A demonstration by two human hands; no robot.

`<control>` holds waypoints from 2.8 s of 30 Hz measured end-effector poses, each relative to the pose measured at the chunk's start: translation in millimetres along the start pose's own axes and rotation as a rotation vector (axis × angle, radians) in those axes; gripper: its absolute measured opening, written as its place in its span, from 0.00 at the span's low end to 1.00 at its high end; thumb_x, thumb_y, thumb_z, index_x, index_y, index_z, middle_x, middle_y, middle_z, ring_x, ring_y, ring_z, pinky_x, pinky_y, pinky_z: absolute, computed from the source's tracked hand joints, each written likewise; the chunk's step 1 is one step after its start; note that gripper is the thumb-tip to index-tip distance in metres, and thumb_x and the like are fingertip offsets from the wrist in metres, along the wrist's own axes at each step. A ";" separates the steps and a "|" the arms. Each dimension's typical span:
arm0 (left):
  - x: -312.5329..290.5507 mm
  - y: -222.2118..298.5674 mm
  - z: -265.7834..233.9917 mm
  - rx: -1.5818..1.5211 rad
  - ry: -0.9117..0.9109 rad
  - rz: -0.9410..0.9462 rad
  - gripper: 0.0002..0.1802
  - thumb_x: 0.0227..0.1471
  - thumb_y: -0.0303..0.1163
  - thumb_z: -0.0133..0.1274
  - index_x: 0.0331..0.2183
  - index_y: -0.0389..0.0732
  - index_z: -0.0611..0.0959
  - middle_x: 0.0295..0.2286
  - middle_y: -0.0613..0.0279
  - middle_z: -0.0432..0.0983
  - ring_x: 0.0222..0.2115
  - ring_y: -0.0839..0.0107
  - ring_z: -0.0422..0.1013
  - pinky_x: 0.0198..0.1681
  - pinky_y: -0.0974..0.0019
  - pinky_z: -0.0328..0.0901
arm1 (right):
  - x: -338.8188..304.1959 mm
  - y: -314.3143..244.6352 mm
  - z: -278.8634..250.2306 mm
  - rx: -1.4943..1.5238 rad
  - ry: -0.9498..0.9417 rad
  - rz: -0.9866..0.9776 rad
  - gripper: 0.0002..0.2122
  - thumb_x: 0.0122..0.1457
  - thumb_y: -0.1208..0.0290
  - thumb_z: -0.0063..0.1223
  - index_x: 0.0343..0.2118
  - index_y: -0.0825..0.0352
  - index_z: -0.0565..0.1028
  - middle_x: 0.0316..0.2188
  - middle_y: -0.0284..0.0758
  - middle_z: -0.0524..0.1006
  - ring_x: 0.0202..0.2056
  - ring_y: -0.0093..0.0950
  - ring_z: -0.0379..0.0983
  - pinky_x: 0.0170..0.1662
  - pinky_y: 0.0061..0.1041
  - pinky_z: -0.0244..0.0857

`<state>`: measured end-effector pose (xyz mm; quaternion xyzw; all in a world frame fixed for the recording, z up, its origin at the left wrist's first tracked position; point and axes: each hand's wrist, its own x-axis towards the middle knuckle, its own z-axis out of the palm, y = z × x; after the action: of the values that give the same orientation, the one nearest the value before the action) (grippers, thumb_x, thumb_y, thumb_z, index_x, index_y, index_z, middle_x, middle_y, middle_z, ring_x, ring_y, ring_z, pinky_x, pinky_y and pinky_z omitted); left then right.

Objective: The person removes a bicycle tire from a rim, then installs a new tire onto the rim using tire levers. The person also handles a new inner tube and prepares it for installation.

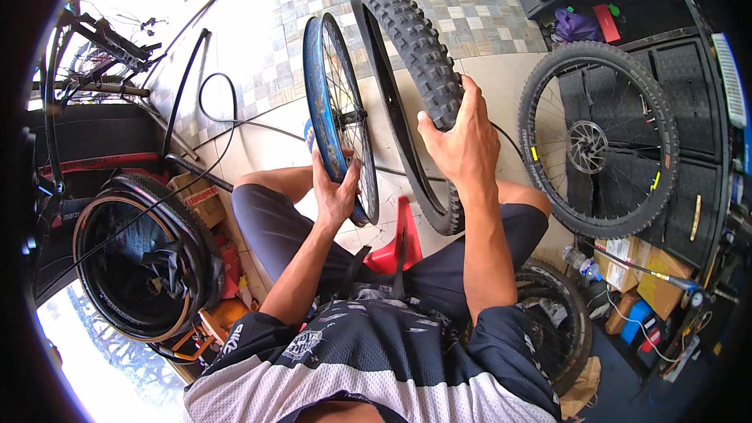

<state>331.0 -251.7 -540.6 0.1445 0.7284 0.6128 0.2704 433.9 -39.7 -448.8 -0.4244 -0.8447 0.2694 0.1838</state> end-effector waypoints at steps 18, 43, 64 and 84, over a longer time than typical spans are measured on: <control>58.4 9.6 -19.4 -0.113 -0.113 0.207 0.23 0.72 0.31 0.44 0.64 0.36 0.65 0.29 0.63 0.74 0.19 0.77 0.71 0.22 0.71 0.69 | -6.5 7.9 -3.3 -0.005 -0.002 -0.006 0.37 0.55 0.59 0.67 0.64 0.68 0.61 0.51 0.53 0.77 0.47 0.54 0.77 0.49 0.47 0.72; 66.2 -74.7 -10.7 0.640 -0.024 0.147 0.24 0.53 0.47 0.67 0.33 0.31 0.83 0.28 0.51 0.79 0.33 0.62 0.78 0.34 0.57 0.70 | -9.6 16.6 -15.4 0.017 0.000 0.037 0.37 0.54 0.58 0.66 0.63 0.68 0.61 0.52 0.53 0.76 0.47 0.54 0.77 0.48 0.48 0.73; 120.0 34.9 -8.7 0.178 -0.055 0.141 0.27 0.57 0.51 0.64 0.39 0.33 0.78 0.26 0.56 0.80 0.27 0.72 0.73 0.30 0.63 0.69 | 6.0 -53.3 -49.9 0.045 0.041 0.003 0.37 0.51 0.57 0.70 0.62 0.68 0.67 0.46 0.51 0.81 0.47 0.49 0.80 0.52 0.42 0.71; 86.3 70.0 -9.5 -0.023 -0.096 0.096 0.13 0.57 0.35 0.60 0.34 0.33 0.81 0.23 0.55 0.84 0.25 0.75 0.76 0.29 0.69 0.69 | 4.2 -25.8 28.8 -0.126 -0.136 0.051 0.40 0.54 0.53 0.64 0.65 0.67 0.59 0.50 0.55 0.76 0.47 0.54 0.79 0.51 0.50 0.74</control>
<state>247.0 -198.1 -490.4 0.2055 0.6997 0.6256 0.2771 400.0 -57.7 -455.4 -0.4371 -0.8594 0.2487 0.0920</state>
